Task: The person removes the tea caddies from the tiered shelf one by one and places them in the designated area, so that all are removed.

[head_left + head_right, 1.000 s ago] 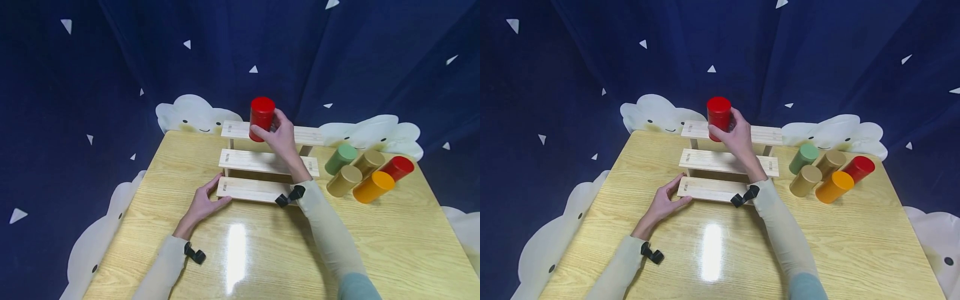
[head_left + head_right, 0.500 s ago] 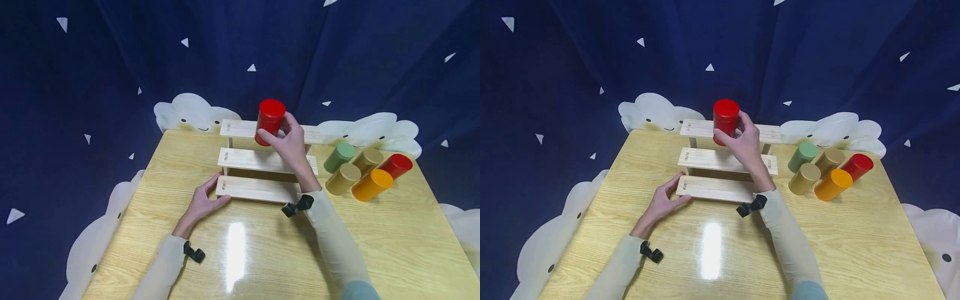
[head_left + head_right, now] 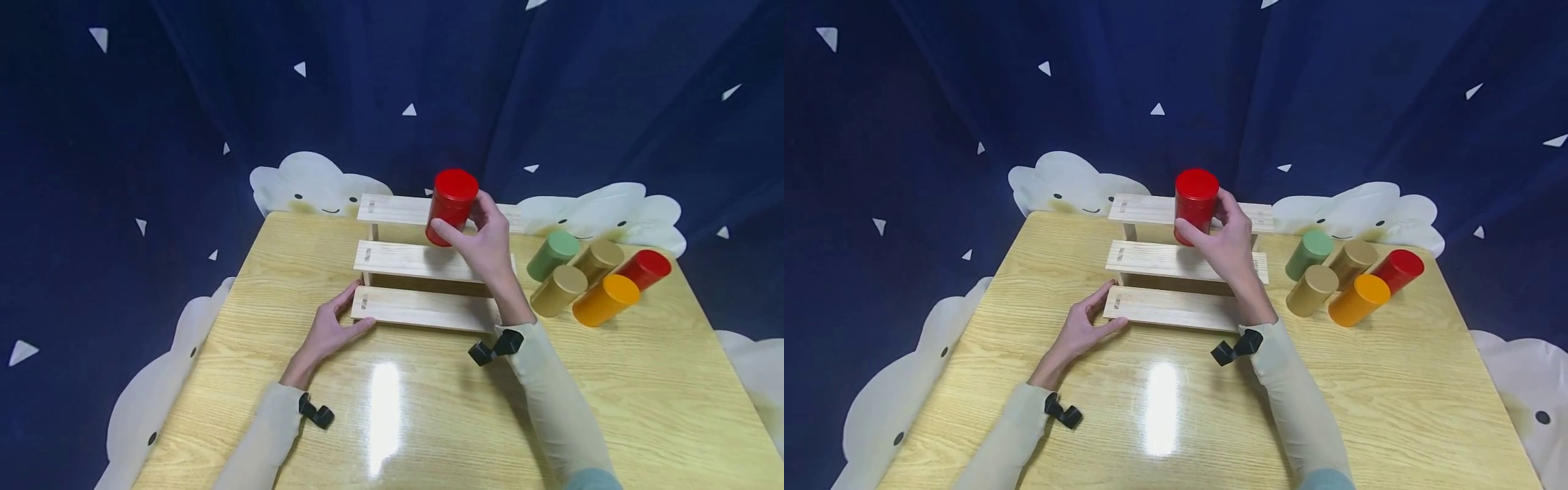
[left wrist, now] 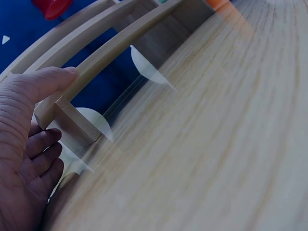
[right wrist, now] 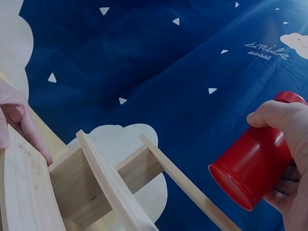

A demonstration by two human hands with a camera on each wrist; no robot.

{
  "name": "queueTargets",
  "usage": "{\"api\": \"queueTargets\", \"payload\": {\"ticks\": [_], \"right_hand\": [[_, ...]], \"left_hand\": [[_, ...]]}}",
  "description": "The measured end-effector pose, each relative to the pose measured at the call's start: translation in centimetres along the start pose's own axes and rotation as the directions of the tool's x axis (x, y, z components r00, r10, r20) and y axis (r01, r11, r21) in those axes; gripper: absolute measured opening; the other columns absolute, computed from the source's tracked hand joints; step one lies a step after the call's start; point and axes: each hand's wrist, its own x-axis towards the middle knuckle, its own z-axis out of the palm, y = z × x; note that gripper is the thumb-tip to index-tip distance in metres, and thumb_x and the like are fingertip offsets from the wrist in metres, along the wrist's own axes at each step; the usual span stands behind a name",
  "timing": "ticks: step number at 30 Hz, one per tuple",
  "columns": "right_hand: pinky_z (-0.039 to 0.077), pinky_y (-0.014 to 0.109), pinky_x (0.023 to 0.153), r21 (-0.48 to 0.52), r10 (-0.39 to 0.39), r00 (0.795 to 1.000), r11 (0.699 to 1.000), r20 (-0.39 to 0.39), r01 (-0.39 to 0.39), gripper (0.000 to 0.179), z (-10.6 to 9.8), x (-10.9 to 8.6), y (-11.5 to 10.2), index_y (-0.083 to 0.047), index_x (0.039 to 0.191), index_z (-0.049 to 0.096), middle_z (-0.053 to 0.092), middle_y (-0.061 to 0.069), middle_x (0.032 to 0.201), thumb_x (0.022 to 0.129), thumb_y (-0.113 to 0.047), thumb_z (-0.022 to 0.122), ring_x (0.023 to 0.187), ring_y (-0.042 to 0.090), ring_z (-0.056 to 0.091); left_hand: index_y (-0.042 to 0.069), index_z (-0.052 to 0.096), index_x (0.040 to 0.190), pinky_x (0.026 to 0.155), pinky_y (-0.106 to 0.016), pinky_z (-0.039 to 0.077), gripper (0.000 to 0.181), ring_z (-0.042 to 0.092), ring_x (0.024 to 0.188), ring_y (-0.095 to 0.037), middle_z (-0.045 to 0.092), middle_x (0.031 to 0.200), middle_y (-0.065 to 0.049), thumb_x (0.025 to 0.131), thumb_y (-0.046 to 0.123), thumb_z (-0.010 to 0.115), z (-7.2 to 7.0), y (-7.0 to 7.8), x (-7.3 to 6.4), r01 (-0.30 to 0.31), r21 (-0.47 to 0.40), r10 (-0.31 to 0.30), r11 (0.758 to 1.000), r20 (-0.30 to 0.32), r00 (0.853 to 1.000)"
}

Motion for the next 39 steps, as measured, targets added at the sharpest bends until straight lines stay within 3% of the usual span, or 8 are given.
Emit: {"api": "queueTargets", "payload": {"ticks": [12, 18, 29, 39], "right_hand": [[0.056, 0.028, 0.100, 0.036, -0.017, 0.999, 0.999, -0.045, 0.018, 0.059, -2.3, -1.3, 0.3, -0.006, 0.136, 0.063, 0.068, 0.009, 0.127, 0.082, -0.008, 0.088, 0.108, 0.023, 0.064], [0.054, 0.026, 0.102, 0.013, 0.021, 0.997, 1.000, -0.075, -0.020, 0.061, -3.6, -2.5, 0.7, -0.005, 0.137, 0.063, 0.068, 0.008, 0.127, 0.081, -0.005, 0.087, 0.110, 0.020, 0.064], [0.055, 0.023, 0.100, -0.033, 0.003, 0.984, 0.999, -0.178, -0.009, 0.061, -7.0, -4.6, 1.7, -0.008, 0.137, 0.064, 0.069, 0.005, 0.127, 0.081, -0.002, 0.087, 0.110, 0.020, 0.064], [0.054, 0.021, 0.099, -0.090, 0.064, 0.966, 0.992, -0.250, -0.089, 0.059, -10.1, -6.4, 2.3, -0.013, 0.138, 0.065, 0.069, 0.000, 0.126, 0.084, -0.006, 0.087, 0.110, 0.019, 0.064]], "left_hand": [[0.015, 0.039, 0.162, 0.125, -0.042, 0.033, 0.089, 0.040, 0.151, -0.023, 0.042, 0.164, 0.001, 0.088, 0.031, 0.087, 0.0, 0.0, 0.1, 0.002, -0.011, -0.002, 1.000, 0.006, 1.000], [0.016, 0.039, 0.162, 0.125, -0.041, 0.031, 0.090, 0.038, 0.152, -0.024, 0.040, 0.165, 0.000, 0.088, 0.030, 0.087, 0.1, -0.1, 0.1, 0.001, -0.005, -0.001, 1.000, 0.006, 1.000], [0.015, 0.040, 0.162, 0.125, -0.042, 0.032, 0.090, 0.039, 0.151, -0.025, 0.041, 0.165, -0.001, 0.088, 0.030, 0.087, 0.1, 0.0, 0.1, 0.002, -0.012, -0.002, 1.000, 0.003, 1.000], [0.013, 0.039, 0.162, 0.125, -0.040, 0.033, 0.089, 0.041, 0.150, -0.024, 0.041, 0.164, -0.002, 0.088, 0.027, 0.087, 0.1, -0.1, 0.1, -0.016, -0.025, 0.016, 1.000, 0.008, 1.000]]}}
